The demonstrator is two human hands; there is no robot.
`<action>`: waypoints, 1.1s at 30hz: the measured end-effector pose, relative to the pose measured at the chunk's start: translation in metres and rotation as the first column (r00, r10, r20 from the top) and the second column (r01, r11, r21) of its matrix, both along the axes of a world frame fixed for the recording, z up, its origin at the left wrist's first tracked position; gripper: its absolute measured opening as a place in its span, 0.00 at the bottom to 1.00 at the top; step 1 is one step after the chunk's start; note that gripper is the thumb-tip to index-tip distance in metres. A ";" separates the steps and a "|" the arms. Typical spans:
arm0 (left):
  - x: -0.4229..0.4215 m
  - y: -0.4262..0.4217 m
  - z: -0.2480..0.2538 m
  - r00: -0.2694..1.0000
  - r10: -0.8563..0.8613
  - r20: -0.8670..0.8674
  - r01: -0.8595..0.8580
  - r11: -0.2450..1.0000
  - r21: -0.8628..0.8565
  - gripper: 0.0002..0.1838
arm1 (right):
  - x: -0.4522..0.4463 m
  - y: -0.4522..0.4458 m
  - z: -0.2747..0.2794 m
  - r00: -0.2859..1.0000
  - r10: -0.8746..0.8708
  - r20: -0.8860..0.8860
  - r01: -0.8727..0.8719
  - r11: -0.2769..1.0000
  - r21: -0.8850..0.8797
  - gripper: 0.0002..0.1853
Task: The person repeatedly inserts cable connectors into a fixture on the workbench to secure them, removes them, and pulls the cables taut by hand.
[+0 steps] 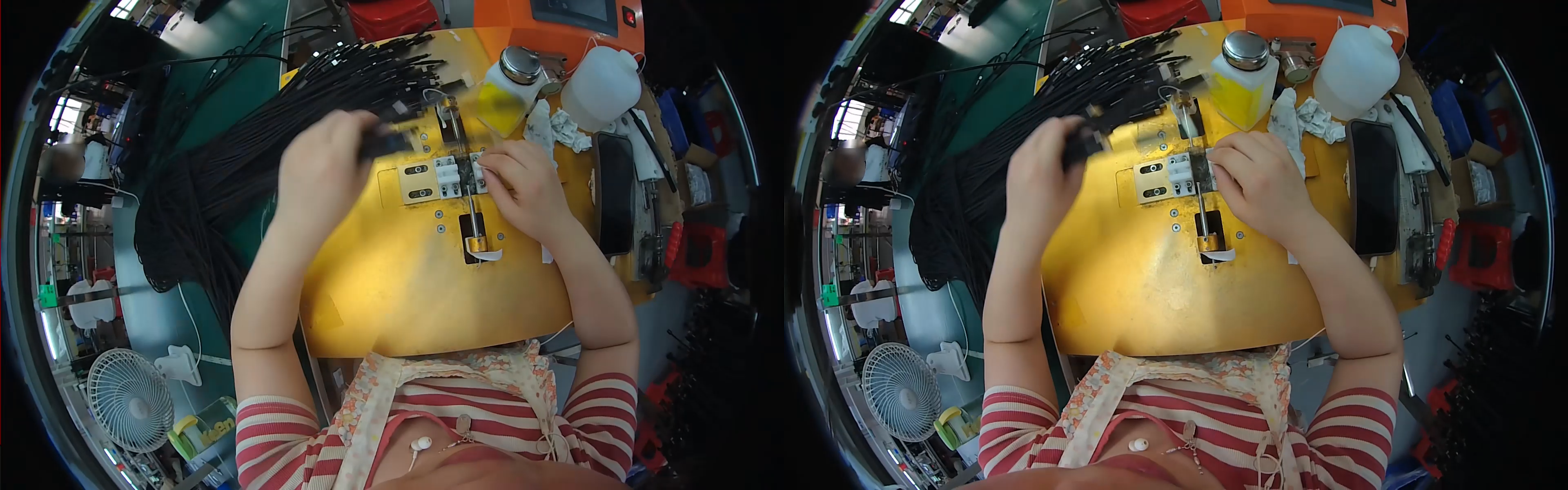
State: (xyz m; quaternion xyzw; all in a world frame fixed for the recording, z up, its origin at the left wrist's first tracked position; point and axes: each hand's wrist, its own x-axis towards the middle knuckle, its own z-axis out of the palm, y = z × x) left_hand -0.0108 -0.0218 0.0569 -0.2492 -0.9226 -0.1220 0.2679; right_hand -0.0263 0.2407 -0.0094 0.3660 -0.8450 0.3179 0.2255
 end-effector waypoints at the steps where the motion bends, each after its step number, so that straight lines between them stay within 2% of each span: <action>1: 0.011 0.008 -0.001 0.996 -0.086 0.036 0.086 0.996 0.015 0.18 | 0.002 -0.001 0.002 0.995 0.045 0.088 -0.038 0.996 -0.076 0.11; 4: 0.024 0.020 -0.016 0.944 -0.326 0.055 0.324 0.945 0.052 0.22 | 0.012 -0.006 0.012 0.930 0.221 0.293 -0.133 0.947 -0.292 0.17; 5: 0.023 0.025 -0.024 0.938 -0.345 -0.034 0.346 0.938 0.022 0.21 | 0.017 -0.007 0.016 0.894 0.297 0.336 -0.175 0.920 -0.350 0.18; 6: 0.024 0.025 -0.026 0.929 -0.369 -0.035 0.370 0.929 0.022 0.21 | 0.020 -0.007 0.019 0.851 0.374 0.369 -0.212 0.888 -0.409 0.20; 7: 0.023 0.024 -0.028 0.919 -0.393 -0.040 0.394 0.919 0.020 0.20 | 0.021 -0.007 0.020 0.852 0.413 0.321 -0.264 0.870 -0.417 0.21; 10: 0.020 0.025 -0.034 0.889 -0.457 -0.032 0.458 0.889 0.002 0.20 | 0.028 -0.004 0.027 0.778 0.513 0.363 -0.244 0.779 -0.578 0.19; 11: 0.019 0.024 -0.038 0.883 -0.468 -0.032 0.468 0.884 -0.011 0.19 | 0.022 -0.001 0.029 0.803 0.509 0.310 -0.301 0.795 -0.527 0.14; 14: 0.016 0.023 -0.044 0.889 -0.456 -0.036 0.456 0.890 -0.003 0.19 | 0.013 0.004 0.025 0.861 0.383 0.334 -0.239 0.886 -0.398 0.09; 17: 0.011 0.029 -0.054 0.909 -0.413 -0.053 0.416 0.907 0.069 0.19 | 0.005 0.007 0.015 0.902 0.287 0.322 -0.185 0.932 -0.312 0.08; 20: 0.010 0.031 -0.060 0.918 -0.395 0.008 0.392 0.914 0.105 0.17 | 0.008 0.003 0.011 0.930 0.265 0.255 -0.210 0.952 -0.225 0.09; 26: 0.010 0.030 -0.063 0.931 -0.364 0.031 0.353 0.918 0.182 0.12 | 0.014 -0.006 0.014 0.924 0.241 0.296 -0.150 0.942 -0.299 0.08; 29: 0.016 0.025 -0.058 0.908 -0.414 0.067 0.397 0.900 0.182 0.12 | 0.015 -0.008 0.015 0.901 0.253 0.352 -0.143 0.940 -0.309 0.11; 32: 0.011 0.025 -0.058 0.899 -0.433 0.064 0.411 0.885 0.217 0.11 | 0.010 -0.005 0.011 0.924 0.256 0.285 -0.173 0.943 -0.285 0.08; 33: 0.010 0.024 -0.060 0.908 -0.410 0.092 0.386 0.901 0.198 0.15 | 0.008 -0.004 0.010 0.931 0.213 0.295 -0.134 0.955 -0.264 0.07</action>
